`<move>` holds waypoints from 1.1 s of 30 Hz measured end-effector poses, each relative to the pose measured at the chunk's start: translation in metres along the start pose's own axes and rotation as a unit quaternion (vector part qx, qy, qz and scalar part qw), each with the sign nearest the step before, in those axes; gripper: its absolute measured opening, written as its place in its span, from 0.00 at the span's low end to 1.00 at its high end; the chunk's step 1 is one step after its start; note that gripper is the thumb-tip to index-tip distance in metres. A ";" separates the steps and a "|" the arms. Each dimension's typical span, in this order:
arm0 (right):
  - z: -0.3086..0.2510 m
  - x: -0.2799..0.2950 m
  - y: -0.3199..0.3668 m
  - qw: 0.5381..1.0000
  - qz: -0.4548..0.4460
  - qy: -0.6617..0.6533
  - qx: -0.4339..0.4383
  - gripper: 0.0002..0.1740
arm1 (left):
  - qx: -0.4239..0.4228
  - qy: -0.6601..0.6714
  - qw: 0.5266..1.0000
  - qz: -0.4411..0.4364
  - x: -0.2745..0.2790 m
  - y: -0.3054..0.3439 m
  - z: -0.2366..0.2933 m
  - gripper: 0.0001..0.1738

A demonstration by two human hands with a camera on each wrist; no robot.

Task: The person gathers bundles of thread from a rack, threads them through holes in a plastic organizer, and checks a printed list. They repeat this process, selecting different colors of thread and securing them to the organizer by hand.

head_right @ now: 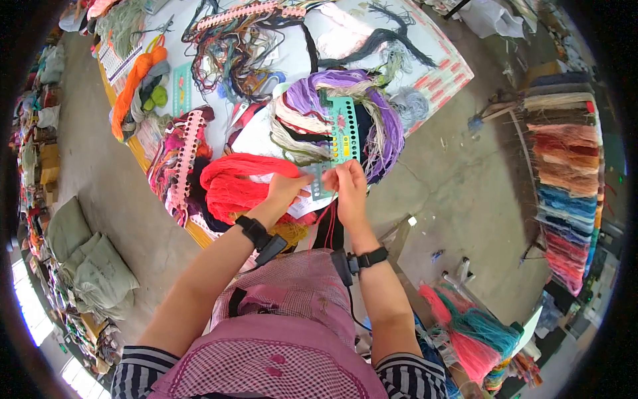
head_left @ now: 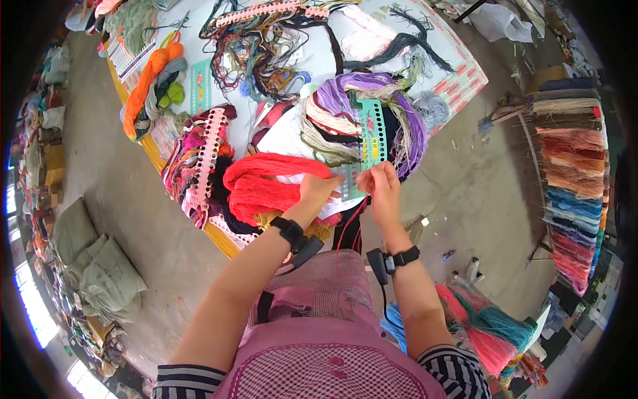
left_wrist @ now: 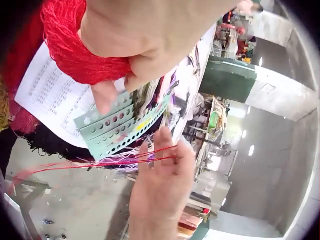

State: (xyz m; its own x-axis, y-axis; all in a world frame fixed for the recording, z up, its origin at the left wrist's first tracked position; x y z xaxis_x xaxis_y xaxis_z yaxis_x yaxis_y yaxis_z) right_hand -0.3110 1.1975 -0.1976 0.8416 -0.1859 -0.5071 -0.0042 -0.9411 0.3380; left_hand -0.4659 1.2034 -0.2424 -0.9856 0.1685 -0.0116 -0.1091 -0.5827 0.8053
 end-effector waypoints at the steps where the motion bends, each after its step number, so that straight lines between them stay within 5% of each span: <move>1: 0.002 0.002 -0.003 0.997 0.003 0.072 -0.010 0.10 | -0.016 0.023 1.000 0.004 -0.002 -0.003 -0.003 0.16; 4: 0.003 0.002 -0.005 0.980 -0.007 0.199 -0.006 0.10 | -0.032 0.060 0.998 -0.014 0.005 0.003 0.003 0.15; 6: 0.003 -0.004 -0.004 0.904 -0.041 0.424 0.030 0.09 | -0.057 0.080 0.995 -0.012 0.015 0.013 0.009 0.14; 8: 0.010 -0.015 -0.004 0.889 -0.056 0.448 0.078 0.07 | -0.080 0.100 0.992 -0.008 0.023 0.026 0.013 0.14; 15: 0.011 -0.030 -0.013 0.894 -0.023 0.448 0.013 0.04 | -0.109 0.108 0.986 -0.061 0.031 0.031 0.019 0.17; 17: 0.016 -0.026 -0.014 0.793 -0.062 0.583 0.165 0.04 | -0.108 0.091 0.987 -0.080 0.032 0.031 0.020 0.17; 26: 0.003 -0.040 0.002 0.832 -0.071 0.548 0.038 0.20 | -0.091 0.074 0.989 -0.090 0.036 0.031 0.033 0.13; 32: 0.008 -0.021 -0.004 0.813 -0.066 0.578 0.031 0.26 | -0.230 0.036 0.960 -0.159 0.063 0.041 0.032 0.12; 33: 0.004 -0.027 -0.004 0.800 -0.072 0.593 0.056 0.26 | -0.160 0.204 0.938 -0.228 0.064 0.043 0.038 0.13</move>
Point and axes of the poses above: each hand's wrist, its own y-axis away from the middle knuckle, its own x-axis out of the back of the hand, z = x × y, the point moved 1 cm from there along -y, towards the middle knuckle, and after that the axes turned 7 degrees about -z, right-handed, at the moved point
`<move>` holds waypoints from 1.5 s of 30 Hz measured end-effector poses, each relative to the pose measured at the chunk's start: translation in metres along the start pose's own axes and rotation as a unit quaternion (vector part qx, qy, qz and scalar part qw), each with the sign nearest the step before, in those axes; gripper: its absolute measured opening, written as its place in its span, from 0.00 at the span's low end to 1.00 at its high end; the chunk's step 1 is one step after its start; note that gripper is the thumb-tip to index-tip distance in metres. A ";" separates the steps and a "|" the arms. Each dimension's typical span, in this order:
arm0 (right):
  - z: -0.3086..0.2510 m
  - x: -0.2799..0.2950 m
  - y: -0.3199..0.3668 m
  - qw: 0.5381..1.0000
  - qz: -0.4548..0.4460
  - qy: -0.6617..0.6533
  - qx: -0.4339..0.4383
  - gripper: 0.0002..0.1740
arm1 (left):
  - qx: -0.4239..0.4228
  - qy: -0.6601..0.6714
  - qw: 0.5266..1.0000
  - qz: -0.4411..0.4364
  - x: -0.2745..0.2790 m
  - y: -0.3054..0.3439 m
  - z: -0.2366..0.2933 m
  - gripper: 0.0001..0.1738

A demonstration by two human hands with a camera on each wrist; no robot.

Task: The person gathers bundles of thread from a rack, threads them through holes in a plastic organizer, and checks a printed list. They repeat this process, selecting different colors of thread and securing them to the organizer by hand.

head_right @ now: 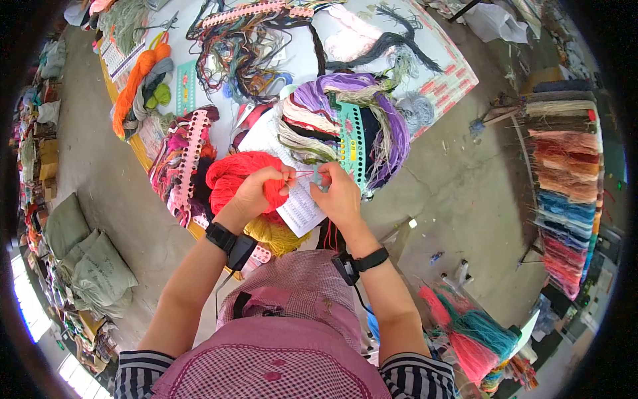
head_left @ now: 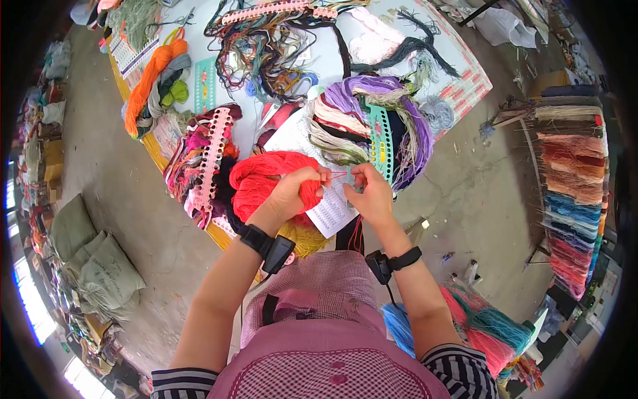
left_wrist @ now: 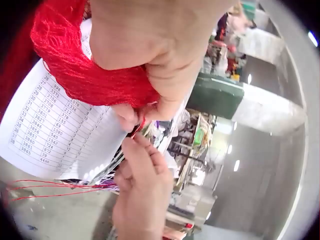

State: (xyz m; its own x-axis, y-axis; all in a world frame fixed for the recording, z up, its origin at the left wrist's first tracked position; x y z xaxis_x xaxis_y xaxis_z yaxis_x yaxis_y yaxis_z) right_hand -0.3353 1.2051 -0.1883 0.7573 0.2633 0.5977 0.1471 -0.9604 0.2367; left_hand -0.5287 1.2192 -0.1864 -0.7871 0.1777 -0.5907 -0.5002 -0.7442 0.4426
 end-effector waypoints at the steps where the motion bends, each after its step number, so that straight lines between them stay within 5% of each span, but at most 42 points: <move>1: -0.006 0.003 0.001 1.000 0.001 -0.001 0.001 0.26 | 0.038 0.189 0.981 -0.029 -0.003 0.000 0.006 0.14; 3: -0.017 0.011 0.003 0.996 -0.020 0.013 -0.081 0.28 | 0.058 0.134 0.989 -0.028 -0.015 -0.009 0.010 0.16; 4: -0.016 0.008 0.002 0.996 -0.018 0.014 -0.081 0.28 | 0.123 -0.060 0.990 -0.029 -0.021 -0.017 0.009 0.16; 6: -0.015 0.003 -0.001 0.991 0.103 0.016 0.089 0.28 | 0.263 -0.385 0.885 0.001 -0.036 -0.030 0.012 0.20; 9: -0.008 0.005 -0.006 0.994 0.019 0.075 0.073 0.27 | 0.170 -0.414 0.894 0.002 -0.030 -0.025 0.020 0.23; 13: -0.001 0.004 -0.014 0.995 -0.047 0.080 0.038 0.25 | 0.114 -0.308 0.937 0.120 -0.007 0.035 0.080 0.21; 14: 0.006 0.001 -0.016 0.996 -0.041 0.067 0.045 0.25 | 0.027 -0.287 0.955 0.067 0.000 0.057 0.105 0.20; 16: 0.009 0.000 -0.018 0.996 -0.045 0.070 0.045 0.24 | 0.030 -0.196 0.975 0.101 0.011 0.078 0.121 0.20; 17: 0.009 0.000 -0.020 0.995 -0.053 0.075 0.039 0.24 | -0.054 -0.011 0.989 0.139 0.050 0.100 0.135 0.15; 19: 0.008 0.002 -0.018 0.993 -0.052 0.096 0.036 0.24 | -0.167 0.085 0.955 0.229 0.053 0.118 0.157 0.13; 21: 0.004 0.004 -0.015 0.988 -0.067 0.134 0.030 0.26 | -0.162 0.115 0.944 0.263 0.037 0.120 0.152 0.13; 22: -0.011 0.010 -0.012 0.995 -0.065 0.053 0.051 0.30 | -0.152 0.145 0.931 0.299 0.032 0.126 0.151 0.17; 24: -0.042 0.004 -0.012 0.992 -0.064 -0.099 0.053 0.18 | -0.164 0.204 0.964 0.052 0.050 0.124 0.114 0.24; 25: -0.054 -0.002 -0.009 0.970 -0.077 -0.227 0.048 0.13 | -0.135 0.230 0.964 0.026 0.040 0.120 0.104 0.26; 26: -0.083 0.003 -0.002 0.970 -0.075 -0.226 0.046 0.13 | -0.113 0.213 0.968 0.074 -0.004 0.119 0.109 0.31; 28: -0.150 0.020 0.012 0.898 -0.125 -0.410 0.098 0.09 | -0.089 0.221 0.971 0.009 -0.035 0.113 0.104 0.34; 29: -0.154 0.020 0.015 0.901 -0.163 -0.398 0.057 0.10 | -0.069 0.227 0.970 -0.050 -0.048 0.111 0.102 0.37; 31: -0.153 0.023 0.017 0.912 -0.128 -0.372 0.116 0.09 | -0.071 0.219 0.972 -0.046 -0.068 0.108 0.105 0.40; 35: -0.148 0.044 0.033 0.855 -0.155 -0.493 0.029 0.08 | -0.098 0.072 0.992 0.018 -0.081 0.111 0.111 0.22; 37: -0.145 0.049 0.040 0.853 -0.149 -0.501 0.006 0.05 | -0.192 -0.080 0.978 0.019 -0.081 0.110 0.112 0.13; 38: -0.139 0.047 0.041 0.863 -0.148 -0.483 0.018 0.05 | -0.141 0.017 0.989 0.032 -0.083 0.109 0.111 0.09; 42: -0.144 0.049 0.047 0.848 -0.122 -0.515 0.040 0.06 | -0.119 0.087 0.987 0.062 -0.086 0.106 0.104 0.09; 45: -0.139 0.051 0.050 0.869 -0.111 -0.482 0.034 0.07 | -0.130 -0.024 0.991 0.021 -0.085 0.106 0.104 0.12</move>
Point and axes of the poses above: each hand's wrist, its own y-axis away from the middle knuckle, its own x-axis out of the back of the hand, z = x × y, the point moved 1 cm from there along -y, towards the middle knuckle, and after that the axes turned 7 degrees about -z, right-handed, at the moved point
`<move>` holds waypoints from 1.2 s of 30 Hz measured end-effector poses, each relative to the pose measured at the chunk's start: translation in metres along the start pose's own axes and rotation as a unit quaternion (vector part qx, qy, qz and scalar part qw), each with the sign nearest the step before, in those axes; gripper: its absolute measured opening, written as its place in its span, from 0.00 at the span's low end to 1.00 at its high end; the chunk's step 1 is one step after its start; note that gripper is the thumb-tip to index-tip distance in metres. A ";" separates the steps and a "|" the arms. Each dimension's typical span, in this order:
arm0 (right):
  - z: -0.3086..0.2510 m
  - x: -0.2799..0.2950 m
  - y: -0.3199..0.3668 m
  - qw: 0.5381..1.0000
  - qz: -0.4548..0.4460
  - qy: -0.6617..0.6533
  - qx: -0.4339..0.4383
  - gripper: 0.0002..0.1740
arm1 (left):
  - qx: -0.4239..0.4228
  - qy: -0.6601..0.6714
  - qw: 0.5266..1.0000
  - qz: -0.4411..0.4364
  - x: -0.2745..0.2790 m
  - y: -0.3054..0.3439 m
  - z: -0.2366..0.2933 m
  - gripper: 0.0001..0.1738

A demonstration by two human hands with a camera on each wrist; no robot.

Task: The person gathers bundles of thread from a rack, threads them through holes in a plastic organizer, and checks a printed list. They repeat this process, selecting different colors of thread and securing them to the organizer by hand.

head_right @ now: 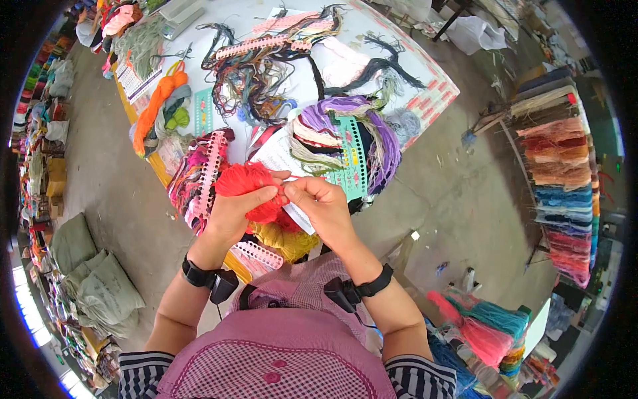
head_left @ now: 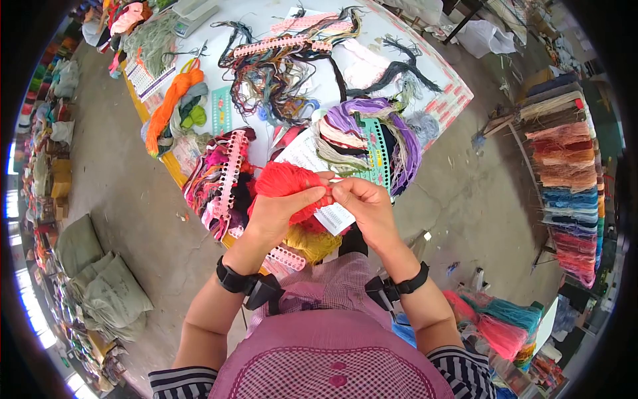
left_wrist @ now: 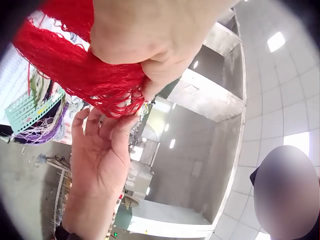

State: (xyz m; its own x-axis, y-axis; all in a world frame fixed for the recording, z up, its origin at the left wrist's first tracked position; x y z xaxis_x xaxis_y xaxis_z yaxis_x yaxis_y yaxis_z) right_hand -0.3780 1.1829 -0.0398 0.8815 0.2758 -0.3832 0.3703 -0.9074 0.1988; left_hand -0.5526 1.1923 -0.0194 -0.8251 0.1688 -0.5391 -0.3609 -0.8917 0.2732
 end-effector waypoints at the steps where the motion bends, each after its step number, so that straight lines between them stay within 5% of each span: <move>1: 0.000 0.000 0.001 1.000 -0.001 0.009 0.001 0.07 | 0.011 -0.015 1.000 -0.004 -0.003 0.000 0.002 0.12; 8: 0.000 -0.005 0.003 0.997 -0.007 -0.042 0.057 0.08 | -0.001 0.039 0.999 -0.011 -0.004 0.002 -0.005 0.08; 18: 0.007 0.001 0.004 0.990 -0.008 -0.141 0.028 0.07 | 0.014 0.076 0.997 0.030 -0.009 0.004 -0.002 0.08; 24: 0.009 0.004 0.006 0.997 -0.004 0.056 0.055 0.07 | -0.011 -0.027 0.999 0.024 -0.001 0.000 -0.016 0.06; 26: 0.013 0.019 0.007 0.944 0.083 -0.320 -0.016 0.05 | 0.067 0.209 0.975 0.047 0.020 -0.001 -0.019 0.06; 27: 0.019 0.048 0.014 0.911 -0.006 -0.412 -0.027 0.06 | 0.014 0.268 0.963 0.001 0.040 -0.005 -0.023 0.07; 29: 0.013 0.105 0.040 0.965 0.117 -0.224 -0.073 0.07 | -0.011 0.418 0.908 0.003 0.089 -0.003 -0.024 0.09; 30: 0.008 0.141 0.057 0.966 0.239 0.020 -0.092 0.07 | -0.039 0.433 0.900 0.038 0.104 0.003 -0.020 0.17; 31: 0.024 0.211 0.078 0.917 0.298 0.245 -0.104 0.10 | -0.062 0.425 0.902 0.051 0.119 0.007 -0.016 0.25; 33: 0.041 0.366 0.148 0.843 0.369 0.389 -0.041 0.12 | -0.096 0.379 0.919 0.048 0.151 0.016 -0.014 0.27; 34: 0.029 0.420 0.183 0.738 0.477 0.469 -0.084 0.13 | -0.114 0.352 0.927 0.062 0.154 0.018 -0.011 0.27; 35: -0.005 0.422 0.206 0.646 0.542 0.525 -0.118 0.13 | -0.113 0.352 0.927 0.063 0.149 0.018 -0.009 0.27; 36: -0.024 0.439 0.225 0.613 0.587 0.512 -0.134 0.12 | -0.108 0.348 0.930 0.043 0.140 0.017 -0.007 0.29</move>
Point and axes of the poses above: each hand's wrist, its own y-axis away from the middle knuckle, its own x-axis out of the back of the hand, z = x × y, the point moved 1 cm from there along -y, towards the middle knuckle, and after that the axes turned 7 degrees about -z, right-handed, at the moved point
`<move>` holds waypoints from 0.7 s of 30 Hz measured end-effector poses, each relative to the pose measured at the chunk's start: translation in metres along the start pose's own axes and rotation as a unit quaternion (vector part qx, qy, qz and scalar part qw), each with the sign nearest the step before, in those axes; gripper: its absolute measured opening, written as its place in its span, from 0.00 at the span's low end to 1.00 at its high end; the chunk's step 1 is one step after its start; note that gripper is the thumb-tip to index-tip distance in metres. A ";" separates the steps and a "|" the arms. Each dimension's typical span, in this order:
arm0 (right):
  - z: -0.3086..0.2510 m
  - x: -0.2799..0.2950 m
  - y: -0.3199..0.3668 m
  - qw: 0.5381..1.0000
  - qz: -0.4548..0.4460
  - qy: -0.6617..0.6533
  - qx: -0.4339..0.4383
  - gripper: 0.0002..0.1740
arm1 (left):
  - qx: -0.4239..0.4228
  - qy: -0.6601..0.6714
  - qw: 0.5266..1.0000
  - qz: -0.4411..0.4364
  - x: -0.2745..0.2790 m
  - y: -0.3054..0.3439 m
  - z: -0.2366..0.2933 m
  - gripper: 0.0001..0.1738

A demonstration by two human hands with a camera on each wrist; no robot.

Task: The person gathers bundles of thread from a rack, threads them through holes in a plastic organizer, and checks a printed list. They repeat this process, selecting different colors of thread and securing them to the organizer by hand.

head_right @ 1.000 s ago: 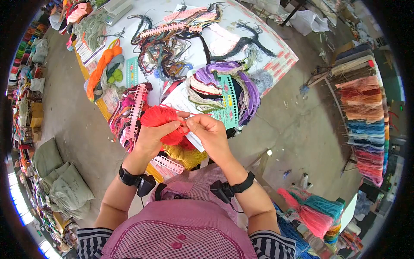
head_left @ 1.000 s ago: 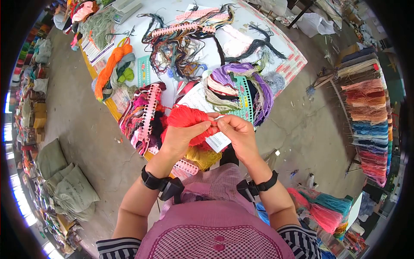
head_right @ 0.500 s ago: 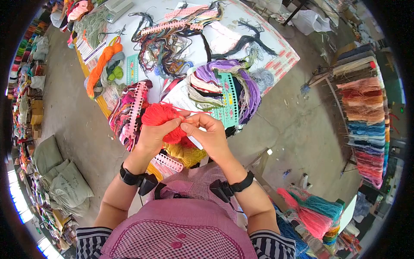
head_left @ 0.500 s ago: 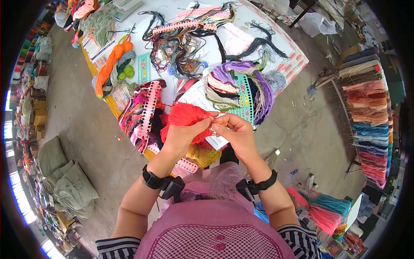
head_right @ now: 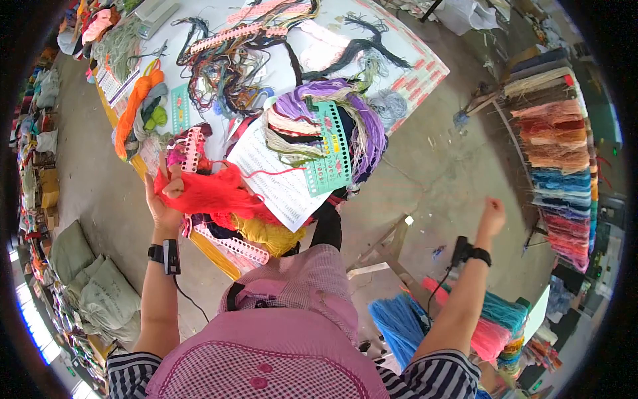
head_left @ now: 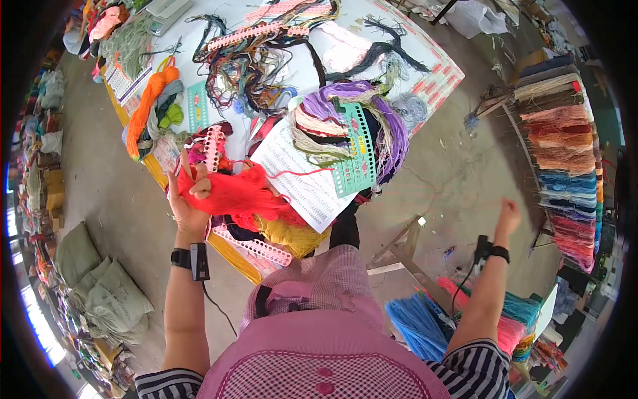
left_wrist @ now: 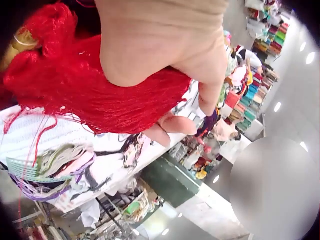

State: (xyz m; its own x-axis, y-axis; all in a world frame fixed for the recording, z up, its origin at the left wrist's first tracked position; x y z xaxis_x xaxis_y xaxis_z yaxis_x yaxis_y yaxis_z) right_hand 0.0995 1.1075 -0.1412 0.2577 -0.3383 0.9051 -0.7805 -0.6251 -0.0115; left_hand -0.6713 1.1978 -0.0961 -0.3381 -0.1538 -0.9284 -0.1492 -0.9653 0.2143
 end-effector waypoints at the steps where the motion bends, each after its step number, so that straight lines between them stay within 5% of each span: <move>1: 0.006 0.011 -0.012 0.998 0.037 0.012 -0.044 0.12 | 0.011 -0.002 1.000 -0.017 -0.005 -0.002 -0.007 0.30; 2: 0.009 0.000 -0.021 0.998 0.036 0.014 -0.045 0.12 | 0.012 -0.003 1.000 -0.015 -0.004 -0.007 -0.017 0.30; 3: 0.007 -0.017 -0.030 0.978 0.045 -0.202 0.038 0.11 | 0.076 -0.104 0.992 -0.011 0.000 -0.014 -0.032 0.25; 4: 0.001 -0.030 -0.038 0.904 0.053 -0.407 0.119 0.11 | 0.139 -0.203 0.969 -0.007 0.005 -0.022 -0.050 0.21; 6: -0.065 -0.069 0.006 0.932 -0.053 -0.340 0.114 0.10 | 0.255 -0.268 0.927 0.065 0.018 -0.042 -0.104 0.16; 7: -0.075 -0.121 0.025 0.826 -0.068 -0.553 0.081 0.09 | 0.273 -0.290 0.916 0.050 0.010 -0.050 -0.132 0.16; 9: -0.144 -0.162 0.112 0.761 -0.262 -0.589 0.074 0.12 | 0.297 -0.314 0.898 0.086 0.005 -0.065 -0.185 0.14; 10: -0.158 -0.195 0.146 0.800 -0.307 -0.499 0.127 0.14 | 0.302 -0.315 0.889 0.136 0.010 -0.070 -0.207 0.12; 11: -0.189 -0.202 0.178 0.832 -0.291 -0.380 0.281 0.10 | 0.316 -0.316 0.878 0.171 0.013 -0.075 -0.226 0.13; 12: -0.223 -0.202 0.214 0.852 -0.328 -0.257 0.317 0.09 | 0.332 -0.319 0.863 0.209 0.023 -0.080 -0.240 0.14; 14: -0.237 -0.215 0.232 0.857 -0.382 -0.286 0.195 0.08 | 0.331 -0.289 0.879 0.185 0.035 -0.084 -0.246 0.15; 18: -0.243 -0.230 0.238 0.849 -0.392 -0.305 0.179 0.05 | 0.312 -0.299 0.882 0.190 0.035 -0.085 -0.249 0.14; 20: -0.246 -0.231 0.240 0.859 -0.291 -0.243 0.343 0.05 | 0.307 -0.297 0.886 0.180 0.037 -0.085 -0.248 0.13; 21: -0.248 -0.228 0.242 0.859 -0.292 -0.244 0.343 0.05 | 0.296 -0.307 0.890 0.162 0.037 -0.084 -0.248 0.13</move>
State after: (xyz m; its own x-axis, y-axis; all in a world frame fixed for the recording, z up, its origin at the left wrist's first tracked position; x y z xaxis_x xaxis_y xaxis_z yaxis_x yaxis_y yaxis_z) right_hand -0.2893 1.2084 -0.2452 0.8297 0.0232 0.5577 0.0386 -0.9991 -0.0159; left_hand -0.4410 1.2208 -0.2239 -0.8694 -0.0846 -0.4868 -0.3529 -0.5833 0.7316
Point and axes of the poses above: each hand's wrist, its own y-axis away from the middle knuckle, its own x-axis out of the back of the hand, z = x × y, the point moved 1 cm from there along -y, towards the middle knuckle, and after that the axes turned 7 degrees about -z, right-handed, at the moved point
